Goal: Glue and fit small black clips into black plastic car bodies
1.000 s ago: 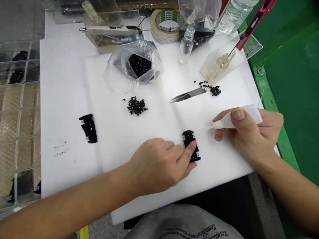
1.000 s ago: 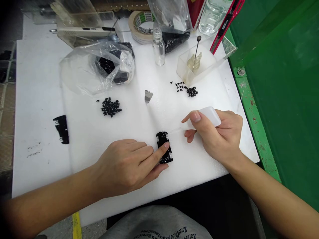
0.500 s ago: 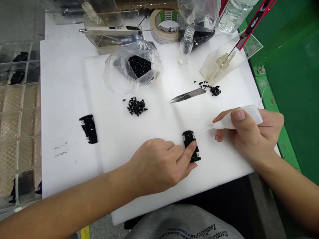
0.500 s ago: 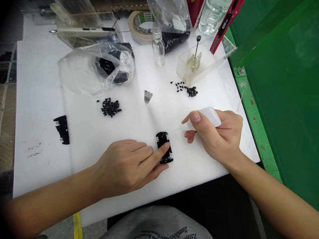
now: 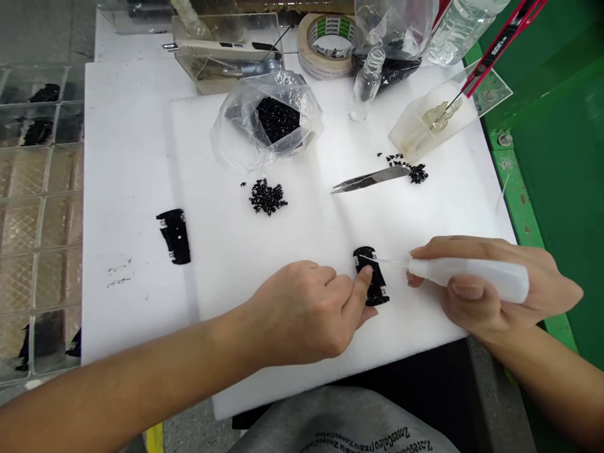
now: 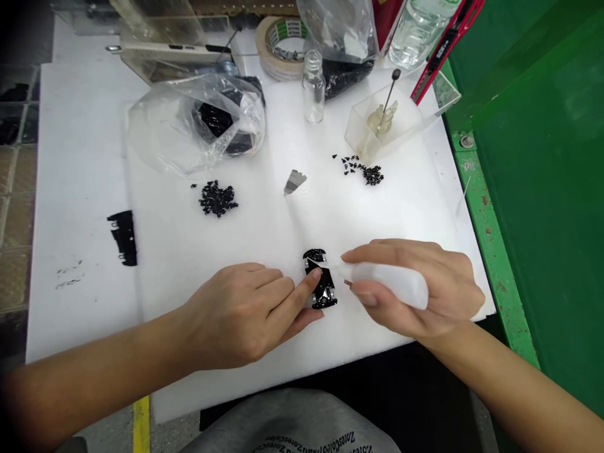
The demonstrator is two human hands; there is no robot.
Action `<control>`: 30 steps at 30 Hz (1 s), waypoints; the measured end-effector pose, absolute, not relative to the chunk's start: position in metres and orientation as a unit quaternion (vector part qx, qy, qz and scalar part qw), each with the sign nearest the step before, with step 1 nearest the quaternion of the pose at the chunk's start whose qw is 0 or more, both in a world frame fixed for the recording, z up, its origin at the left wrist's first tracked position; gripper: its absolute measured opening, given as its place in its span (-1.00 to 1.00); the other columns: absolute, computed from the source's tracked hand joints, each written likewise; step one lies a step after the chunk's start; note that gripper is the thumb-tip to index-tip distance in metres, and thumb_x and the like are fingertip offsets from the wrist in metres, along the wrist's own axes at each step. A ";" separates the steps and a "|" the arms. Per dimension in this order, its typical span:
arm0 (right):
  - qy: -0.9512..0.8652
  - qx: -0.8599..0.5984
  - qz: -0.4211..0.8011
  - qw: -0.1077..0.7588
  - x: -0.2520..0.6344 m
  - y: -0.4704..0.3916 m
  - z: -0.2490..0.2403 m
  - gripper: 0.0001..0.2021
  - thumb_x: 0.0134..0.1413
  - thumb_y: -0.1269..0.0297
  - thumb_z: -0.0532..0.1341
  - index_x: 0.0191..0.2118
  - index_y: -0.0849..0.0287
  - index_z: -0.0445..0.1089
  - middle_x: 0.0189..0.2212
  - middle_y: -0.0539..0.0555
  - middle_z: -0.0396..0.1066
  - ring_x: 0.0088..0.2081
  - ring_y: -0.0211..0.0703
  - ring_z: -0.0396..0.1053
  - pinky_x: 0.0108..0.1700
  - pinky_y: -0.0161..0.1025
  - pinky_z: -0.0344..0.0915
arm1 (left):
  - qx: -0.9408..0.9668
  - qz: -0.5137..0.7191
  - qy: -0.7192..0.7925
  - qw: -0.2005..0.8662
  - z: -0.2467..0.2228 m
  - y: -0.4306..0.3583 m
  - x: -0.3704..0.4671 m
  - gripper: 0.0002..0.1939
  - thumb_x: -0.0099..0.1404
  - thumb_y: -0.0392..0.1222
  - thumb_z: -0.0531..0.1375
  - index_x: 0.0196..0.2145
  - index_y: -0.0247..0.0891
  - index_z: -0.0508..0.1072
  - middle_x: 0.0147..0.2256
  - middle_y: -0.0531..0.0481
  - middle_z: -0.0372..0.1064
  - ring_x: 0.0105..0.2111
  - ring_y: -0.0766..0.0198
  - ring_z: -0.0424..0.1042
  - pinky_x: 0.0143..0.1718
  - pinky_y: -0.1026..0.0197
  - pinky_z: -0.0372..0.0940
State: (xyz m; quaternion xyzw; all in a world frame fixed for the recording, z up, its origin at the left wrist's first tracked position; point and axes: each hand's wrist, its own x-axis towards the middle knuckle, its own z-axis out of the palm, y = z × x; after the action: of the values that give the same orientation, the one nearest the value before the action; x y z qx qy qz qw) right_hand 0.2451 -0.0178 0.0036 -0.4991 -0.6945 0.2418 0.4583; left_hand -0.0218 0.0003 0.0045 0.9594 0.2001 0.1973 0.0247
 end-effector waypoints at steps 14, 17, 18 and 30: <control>-0.784 -0.445 0.170 0.399 0.243 -0.007 0.015 -0.82 0.42 0.15 0.34 0.02 -0.12 0.68 -0.27 -0.07 0.71 -0.47 -0.10 0.61 -0.41 -0.09 0.61 | 0.960 0.193 0.199 0.029 0.003 0.000 -0.022 -0.58 0.57 -0.14 0.27 0.12 -0.65 0.52 -0.48 0.08 0.39 -0.55 0.28 0.39 -0.69 0.13 0.30; -0.780 -0.454 0.172 0.394 0.242 -0.007 0.015 -0.84 0.44 0.15 0.32 -0.03 -0.11 0.69 -0.27 -0.06 0.71 -0.44 -0.09 0.63 -0.39 -0.08 0.62 | 0.960 0.191 0.202 0.029 0.004 0.001 -0.022 -0.59 0.56 -0.15 0.28 0.12 -0.65 0.53 -0.47 0.08 0.40 -0.55 0.28 0.39 -0.68 0.14 0.32; -0.780 -0.454 0.170 0.395 0.242 -0.007 0.014 -0.84 0.44 0.15 0.32 -0.03 -0.11 0.69 -0.27 -0.07 0.70 -0.43 -0.09 0.63 -0.38 -0.09 0.62 | 0.960 0.191 0.203 0.030 0.004 0.001 -0.022 -0.59 0.57 -0.15 0.28 0.11 -0.65 0.53 -0.47 0.08 0.40 -0.55 0.28 0.39 -0.68 0.14 0.31; -0.783 -0.445 0.161 0.403 0.246 -0.009 0.009 -0.80 0.44 0.16 0.31 0.04 -0.15 0.68 -0.25 -0.08 0.71 -0.41 -0.08 0.64 -0.36 -0.09 0.61 | 0.957 0.197 0.210 0.034 0.004 0.000 -0.021 -0.61 0.57 -0.14 0.28 0.09 -0.61 0.57 -0.49 0.08 0.39 -0.56 0.28 0.38 -0.68 0.12 0.30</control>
State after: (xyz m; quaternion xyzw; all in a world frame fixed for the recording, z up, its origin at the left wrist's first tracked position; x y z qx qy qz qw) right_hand 0.2460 -0.0088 0.0091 -0.4451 -0.7834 0.1615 0.4027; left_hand -0.0215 -0.0001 0.0038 0.9570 0.2104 0.1970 0.0339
